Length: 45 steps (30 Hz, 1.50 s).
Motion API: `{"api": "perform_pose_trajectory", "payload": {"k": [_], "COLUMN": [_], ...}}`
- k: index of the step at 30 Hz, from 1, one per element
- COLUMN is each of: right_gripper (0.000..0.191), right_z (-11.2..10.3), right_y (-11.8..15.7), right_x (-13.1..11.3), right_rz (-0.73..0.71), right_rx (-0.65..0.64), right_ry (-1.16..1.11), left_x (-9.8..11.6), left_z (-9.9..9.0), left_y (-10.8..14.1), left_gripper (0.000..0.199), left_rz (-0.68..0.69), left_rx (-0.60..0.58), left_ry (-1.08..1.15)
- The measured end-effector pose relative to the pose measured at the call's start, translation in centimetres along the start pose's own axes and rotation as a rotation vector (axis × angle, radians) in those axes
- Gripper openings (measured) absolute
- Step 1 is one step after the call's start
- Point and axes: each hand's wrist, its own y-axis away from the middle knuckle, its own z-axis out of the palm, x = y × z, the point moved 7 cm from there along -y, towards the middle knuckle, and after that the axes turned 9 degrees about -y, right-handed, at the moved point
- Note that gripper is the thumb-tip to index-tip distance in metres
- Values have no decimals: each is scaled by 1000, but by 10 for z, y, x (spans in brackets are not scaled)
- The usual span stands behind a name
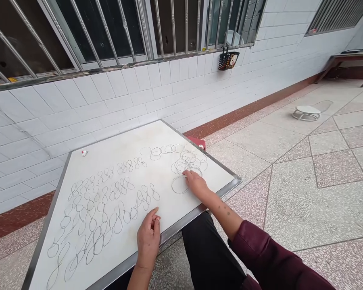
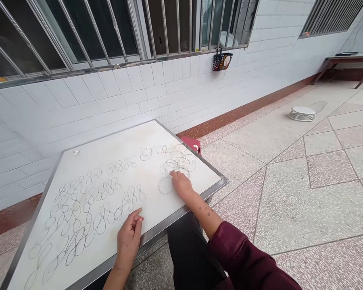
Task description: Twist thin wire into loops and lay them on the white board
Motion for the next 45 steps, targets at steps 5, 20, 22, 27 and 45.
{"api": "perform_pose_trajectory", "payload": {"k": [5,20,22,27,45], "right_gripper": [27,23,23,19,27], "right_z": [4,0,1,0,-37], "right_y": [5,19,18,16,49], "right_x": [4,2,5,9,-9], "right_rz": [-64,-148,-150,-204,-264], "right_rx": [48,153,160,246,221], "right_ry": [-49,-136,-151,-218,-716], "left_x": [12,79,77,77,81], "left_z": [-1,63,66,71,43], "left_y": [-7,-107,-108,-111,-60], "left_gripper": [36,32,33,31,44], "left_rz": [23,101,89,45,-205], "left_rx": [35,-9,-3,20,-45], "left_ry": [26,38,48,124,708]}}
